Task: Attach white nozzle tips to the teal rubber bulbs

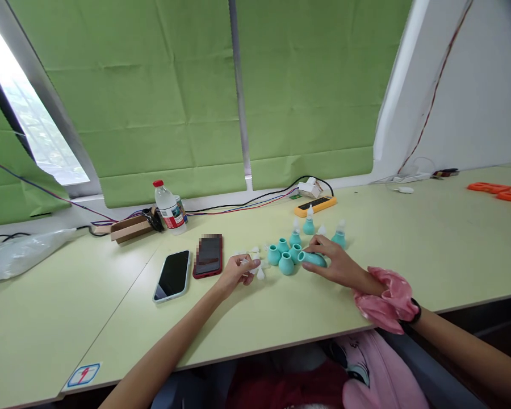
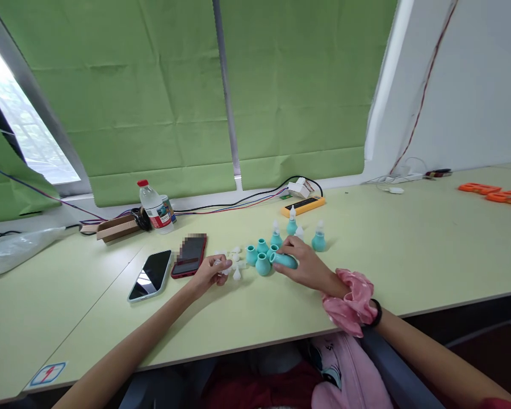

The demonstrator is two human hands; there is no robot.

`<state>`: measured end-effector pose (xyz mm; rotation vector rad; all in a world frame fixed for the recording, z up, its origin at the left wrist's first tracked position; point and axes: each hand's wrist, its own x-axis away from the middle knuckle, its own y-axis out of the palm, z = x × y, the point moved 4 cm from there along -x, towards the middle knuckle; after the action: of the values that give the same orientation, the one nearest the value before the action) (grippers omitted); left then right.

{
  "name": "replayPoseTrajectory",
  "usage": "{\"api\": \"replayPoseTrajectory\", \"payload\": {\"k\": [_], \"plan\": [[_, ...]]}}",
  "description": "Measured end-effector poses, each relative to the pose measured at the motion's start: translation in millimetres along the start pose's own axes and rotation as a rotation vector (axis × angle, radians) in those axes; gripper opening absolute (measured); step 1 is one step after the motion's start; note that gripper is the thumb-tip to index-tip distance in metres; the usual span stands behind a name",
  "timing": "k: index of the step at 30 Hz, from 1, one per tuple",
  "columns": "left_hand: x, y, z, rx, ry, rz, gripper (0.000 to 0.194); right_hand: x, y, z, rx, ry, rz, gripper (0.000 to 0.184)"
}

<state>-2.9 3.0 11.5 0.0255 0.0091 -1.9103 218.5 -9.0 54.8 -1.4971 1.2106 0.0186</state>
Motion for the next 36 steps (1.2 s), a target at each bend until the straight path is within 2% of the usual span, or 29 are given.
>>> {"api": "replayPoseTrajectory", "payload": {"k": [3, 6, 13, 18, 21, 24, 26, 28, 30, 32, 34, 36], "plan": [[-2.0, -3.0, -0.8, -0.084, 0.05, 0.02, 0.03, 5.0, 6.4, 25.9, 0.047, 0.14, 0.017, 0.023], [-2.9, -5.6, 0.1, -0.137, 0.077, 0.039, 0.028, 7.1, 13.6, 36.2, 0.114, 0.232, 0.037, 0.027], [-3.5, -5.3, -2.3, -0.171, 0.075, 0.032, 0.036, 3.2, 9.2, 31.5, 0.3, 0.304, -0.079, 0.028], [-3.3, -3.2, -6.5, -0.16, 0.047, -0.026, 0.03, -0.7, 8.0, 33.3, 0.319, 0.322, -0.214, 0.027], [-3.4, -2.6, -6.8, -0.15, 0.049, -0.04, 0.028, -0.5, 7.9, 31.9, 0.344, 0.308, -0.251, 0.028], [-4.1, -2.8, -7.8, -0.155, 0.035, -0.033, 0.027, 0.3, -0.6, 23.5, 0.442, 0.302, -0.202, 0.036], [-4.1, -3.3, -7.4, -0.183, 0.035, -0.021, 0.026, -0.8, -7.7, 9.8, 0.476, 0.28, -0.097, 0.041], [-3.5, -3.7, -4.7, -0.226, 0.059, -0.013, 0.024, -4.0, -7.7, -12.4, 0.408, 0.177, 0.043, 0.04], [-2.2, -4.3, -0.4, -0.257, 0.095, -0.018, 0.022, -9.1, 6.8, -38.5, 0.247, -0.007, 0.09, 0.036], [-0.8, -5.4, 3.9, -0.259, 0.118, -0.036, 0.022, -15.8, 32.1, -57.9, 0.164, -0.125, 0.049, 0.041], [0.4, -7.3, 7.4, -0.252, 0.124, -0.049, 0.023, -23.0, 58.4, -66.1, 0.135, -0.167, 0.0, 0.046], [1.2, -9.5, 9.8, -0.261, 0.129, -0.054, 0.023, -28.2, 78.8, -64.2, 0.09, -0.163, -0.048, 0.041]]}}
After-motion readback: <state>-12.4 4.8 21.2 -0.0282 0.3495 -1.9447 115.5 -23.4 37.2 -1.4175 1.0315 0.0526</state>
